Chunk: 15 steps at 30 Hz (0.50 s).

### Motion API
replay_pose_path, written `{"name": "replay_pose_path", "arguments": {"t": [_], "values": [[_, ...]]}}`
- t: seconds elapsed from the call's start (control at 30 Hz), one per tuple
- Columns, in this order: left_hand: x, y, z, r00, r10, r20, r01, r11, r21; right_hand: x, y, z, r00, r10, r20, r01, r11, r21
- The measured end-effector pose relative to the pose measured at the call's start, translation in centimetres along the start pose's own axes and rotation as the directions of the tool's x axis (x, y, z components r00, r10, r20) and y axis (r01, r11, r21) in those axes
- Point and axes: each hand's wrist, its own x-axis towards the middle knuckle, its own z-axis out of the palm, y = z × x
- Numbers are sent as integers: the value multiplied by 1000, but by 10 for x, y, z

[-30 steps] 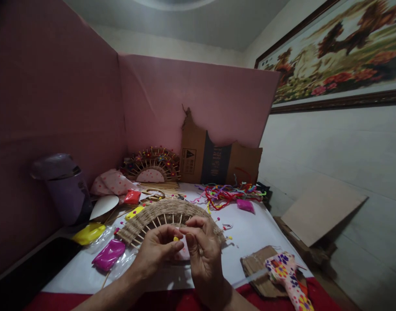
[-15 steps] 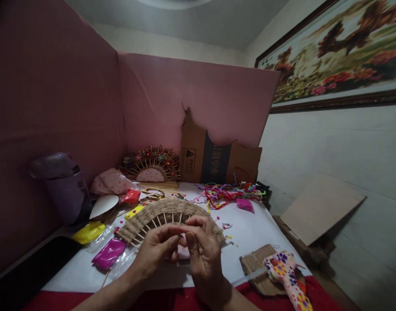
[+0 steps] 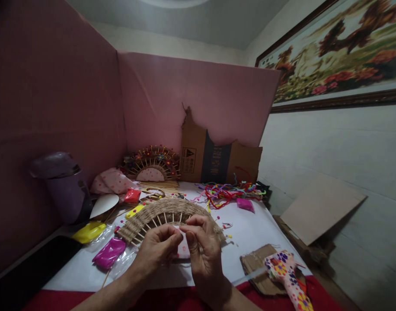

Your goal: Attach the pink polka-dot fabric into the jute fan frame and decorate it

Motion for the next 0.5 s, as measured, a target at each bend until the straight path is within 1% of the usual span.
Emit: {"name": "replay_pose_path", "arguments": {"t": [0.1, 0.27, 0.4, 0.5], "values": [[0, -2, -2, 1000, 2, 10, -3, 1000, 12, 1, -1, 0, 1000, 9, 6, -9, 1000, 6], [1, -6, -4, 1000, 15, 2, -15, 999, -34, 1, -2, -1, 1000, 1, 5, -1, 1000, -11], [2, -4, -4, 999, 32, 25, -29, 996, -90, 0, 0, -1, 1000, -18, -5, 18, 999, -39], [3, -2, -3, 1000, 24, 4, -24, 995, -94, 0, 3, -2, 999, -36, -8, 36, 998, -58]]}}
